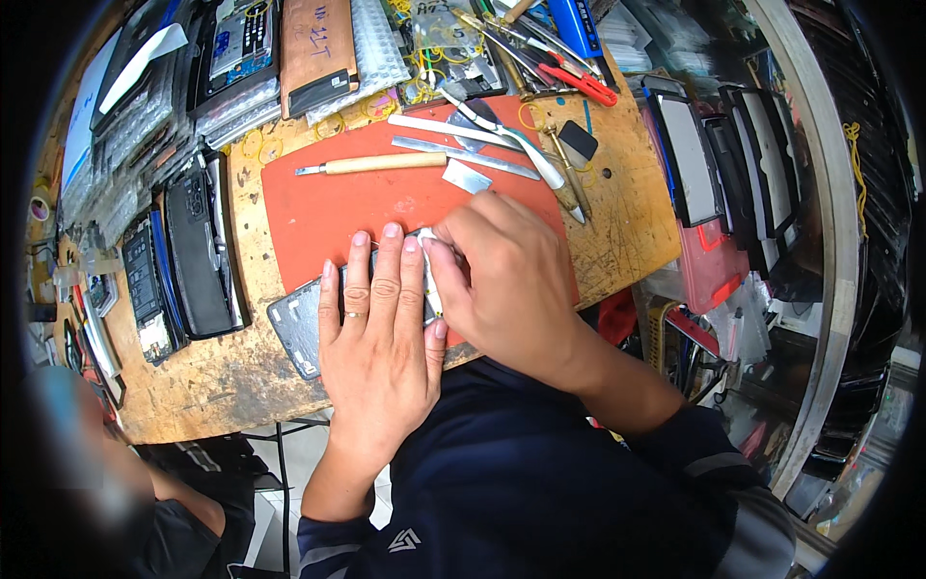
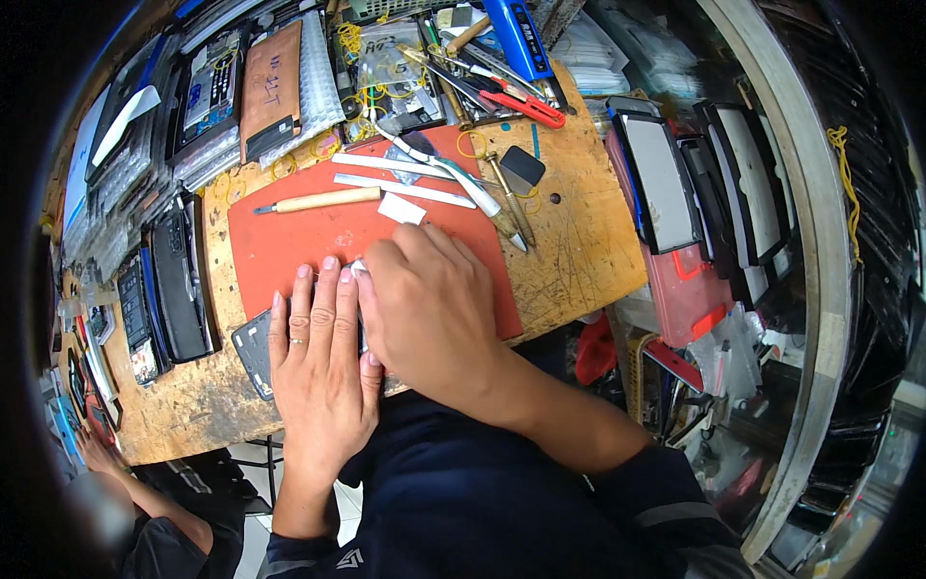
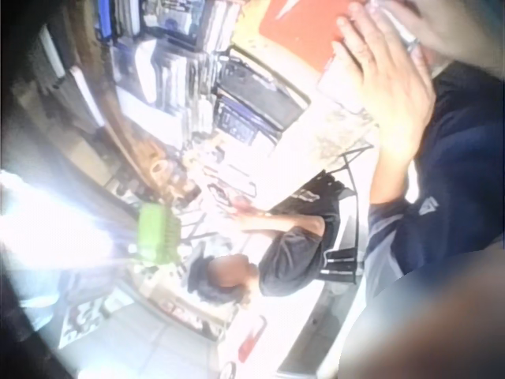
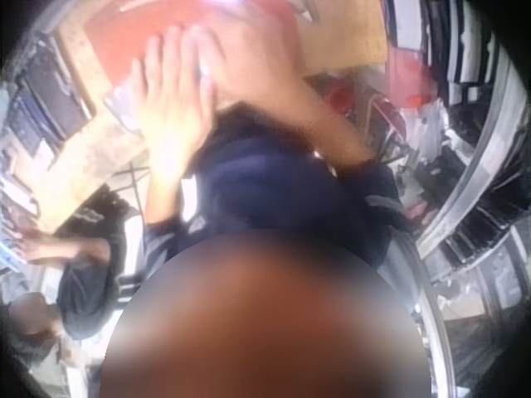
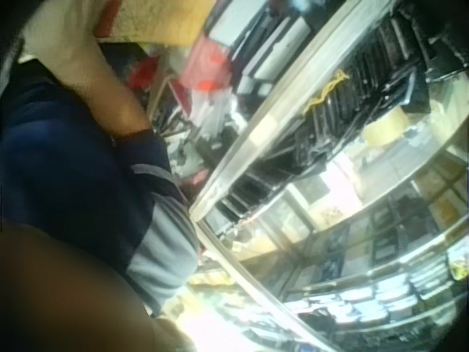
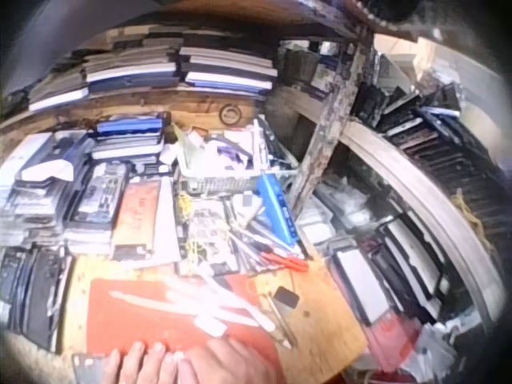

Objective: The person applies adhesive along the edges of a smartphone back cover using a syringe, wipes excess adhesive, and then secures the back cover with rubber bands. The person handles the phone and tools on a cluttered workbench.

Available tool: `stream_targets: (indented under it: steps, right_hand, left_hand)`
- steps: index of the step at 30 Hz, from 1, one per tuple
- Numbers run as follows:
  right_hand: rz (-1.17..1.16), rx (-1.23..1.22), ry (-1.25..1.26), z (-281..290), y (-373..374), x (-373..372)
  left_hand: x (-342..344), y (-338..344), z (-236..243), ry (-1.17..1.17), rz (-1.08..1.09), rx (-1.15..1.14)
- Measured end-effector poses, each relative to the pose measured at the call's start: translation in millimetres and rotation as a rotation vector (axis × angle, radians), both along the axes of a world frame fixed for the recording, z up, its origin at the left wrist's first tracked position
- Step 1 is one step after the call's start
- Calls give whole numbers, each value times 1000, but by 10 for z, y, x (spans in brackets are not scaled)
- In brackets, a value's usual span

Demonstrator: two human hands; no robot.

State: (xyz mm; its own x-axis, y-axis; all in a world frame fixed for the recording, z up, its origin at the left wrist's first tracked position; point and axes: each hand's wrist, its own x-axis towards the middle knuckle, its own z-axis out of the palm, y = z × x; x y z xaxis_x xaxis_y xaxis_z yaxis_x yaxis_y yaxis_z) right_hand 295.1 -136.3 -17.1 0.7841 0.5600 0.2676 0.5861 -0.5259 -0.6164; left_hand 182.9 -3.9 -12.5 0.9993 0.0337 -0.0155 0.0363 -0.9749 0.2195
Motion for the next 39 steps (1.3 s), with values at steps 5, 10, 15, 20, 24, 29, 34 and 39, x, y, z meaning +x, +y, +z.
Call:
stream_targets:
  steps: [5,10,15,20,24,29,34,39]
  right_hand:
    - [30,-28,1,88,-93,-89]
    - [56,-25,116,189,-441,-313]
    - [-86,80,146,139,-613,-124]
    - [-75,89,72,99,-706,26]
    - [-15,62,82,40,-708,50]
    - [146,-67,-80,60,-770,135]
    - [262,-27,-132,91,-801,224]
    - [281,2,-83,14,-803,286]
  left_hand:
    - [15,6,23,-8,7,-51]
    - [33,-10,77,-11,10,-63]
    - [50,-38,93,-46,8,-64]
    - [76,-61,77,-64,18,-46]
    - [100,-119,76,-36,39,16]
    - [118,-139,76,-24,59,67]
    - [93,-151,42,2,81,59]
    - [14,-165,14,-169,97,-68]
